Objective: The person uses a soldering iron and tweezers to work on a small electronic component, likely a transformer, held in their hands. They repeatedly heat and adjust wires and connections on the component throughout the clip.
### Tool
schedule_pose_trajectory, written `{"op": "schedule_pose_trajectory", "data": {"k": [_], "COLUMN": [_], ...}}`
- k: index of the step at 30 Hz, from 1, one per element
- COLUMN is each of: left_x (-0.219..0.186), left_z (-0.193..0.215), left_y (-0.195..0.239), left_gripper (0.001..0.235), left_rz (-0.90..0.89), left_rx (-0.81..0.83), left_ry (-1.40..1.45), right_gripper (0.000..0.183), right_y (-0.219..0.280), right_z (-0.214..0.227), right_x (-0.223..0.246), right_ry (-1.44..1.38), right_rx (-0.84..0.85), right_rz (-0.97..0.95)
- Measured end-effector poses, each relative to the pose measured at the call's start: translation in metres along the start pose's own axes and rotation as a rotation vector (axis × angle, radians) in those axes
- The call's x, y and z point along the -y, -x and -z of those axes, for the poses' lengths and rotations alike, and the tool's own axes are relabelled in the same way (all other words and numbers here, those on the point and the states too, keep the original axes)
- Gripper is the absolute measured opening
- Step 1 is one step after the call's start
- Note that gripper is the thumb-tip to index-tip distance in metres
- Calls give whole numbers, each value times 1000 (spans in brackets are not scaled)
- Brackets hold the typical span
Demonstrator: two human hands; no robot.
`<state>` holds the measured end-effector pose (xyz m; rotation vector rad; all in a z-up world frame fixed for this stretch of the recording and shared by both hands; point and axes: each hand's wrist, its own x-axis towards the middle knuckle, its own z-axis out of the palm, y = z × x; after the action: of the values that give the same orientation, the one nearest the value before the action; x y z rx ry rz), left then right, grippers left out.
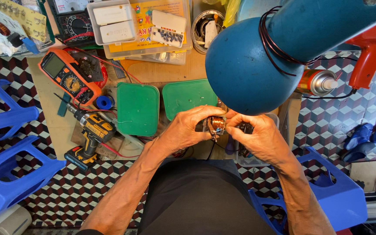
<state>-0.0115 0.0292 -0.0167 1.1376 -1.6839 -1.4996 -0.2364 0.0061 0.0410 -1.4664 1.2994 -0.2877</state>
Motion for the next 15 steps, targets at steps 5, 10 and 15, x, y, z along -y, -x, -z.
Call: {"op": "schedule_pose_trajectory", "data": {"k": [5,10,15], "left_x": [-2,-2,-4], "left_z": [1,0,0], "left_y": [1,2,4], "left_gripper": [62,60,54], "left_rz": [-10,4,41], "left_rx": [-1,7,1], "left_ry": [2,-5,14], "right_gripper": [12,10,9], "right_y": [3,5,6], "right_z": [-4,-8,-9], "right_x": [-3,-8,-12], "right_ry": [23,-28,-51], "right_rx": [-28,-53,-52], "right_rz": [-20,-92,-80]}}
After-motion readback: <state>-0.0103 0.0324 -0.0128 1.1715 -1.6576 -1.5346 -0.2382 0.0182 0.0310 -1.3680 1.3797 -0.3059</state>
